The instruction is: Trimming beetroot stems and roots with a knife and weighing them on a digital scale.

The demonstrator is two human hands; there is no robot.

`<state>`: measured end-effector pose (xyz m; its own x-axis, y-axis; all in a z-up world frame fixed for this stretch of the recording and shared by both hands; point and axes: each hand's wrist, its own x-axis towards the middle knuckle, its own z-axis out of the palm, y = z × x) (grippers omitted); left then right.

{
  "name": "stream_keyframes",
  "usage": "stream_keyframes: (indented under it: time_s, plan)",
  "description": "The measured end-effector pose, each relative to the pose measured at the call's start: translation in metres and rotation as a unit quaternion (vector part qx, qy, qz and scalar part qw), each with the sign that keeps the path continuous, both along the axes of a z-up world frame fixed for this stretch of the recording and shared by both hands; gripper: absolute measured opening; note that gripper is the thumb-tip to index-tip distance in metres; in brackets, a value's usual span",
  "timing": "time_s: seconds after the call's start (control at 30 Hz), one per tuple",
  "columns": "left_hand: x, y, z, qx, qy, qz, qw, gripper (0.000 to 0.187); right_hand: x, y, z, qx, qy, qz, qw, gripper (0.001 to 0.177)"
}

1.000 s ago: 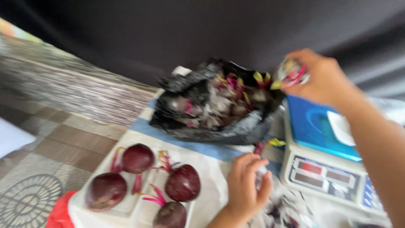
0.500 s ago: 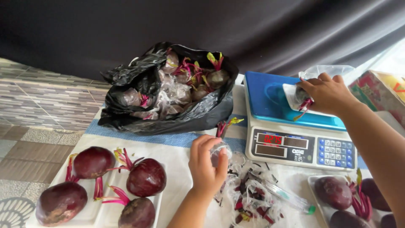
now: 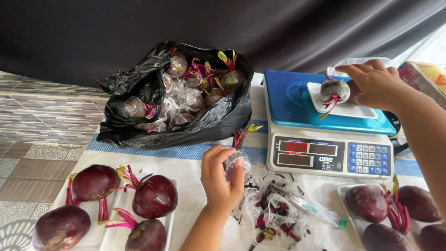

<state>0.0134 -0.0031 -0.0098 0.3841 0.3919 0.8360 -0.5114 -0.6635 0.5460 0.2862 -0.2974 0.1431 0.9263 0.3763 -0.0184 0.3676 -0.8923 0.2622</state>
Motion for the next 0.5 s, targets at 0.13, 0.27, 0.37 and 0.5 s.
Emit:
stream_keyframes:
  time_s: [0.13, 0.27, 0.37, 0.5]
  plan:
    - [0.001, 0.0, -0.001, -0.004, 0.002, -0.003, 1.0, 0.019, 0.009, -0.001, -0.006, -0.008, -0.001, -0.005, 1.0, 0.09]
    - [0.001, 0.0, 0.0, 0.003, -0.001, 0.001, 1.0, 0.017, 0.017, -0.001, -0.013, -0.022, -0.007, 0.011, 1.0, 0.1]
    - [0.0, 0.0, 0.0, -0.001, 0.002, 0.002, 1.0, 0.018, 0.016, 0.007, -0.014, -0.082, -0.007, 0.011, 0.997, 0.1]
    - [0.0, 0.0, 0.001, 0.004, -0.001, 0.004, 1.0, 0.017, 0.023, 0.005, -0.021, -0.102, -0.016, 0.034, 0.994, 0.098]
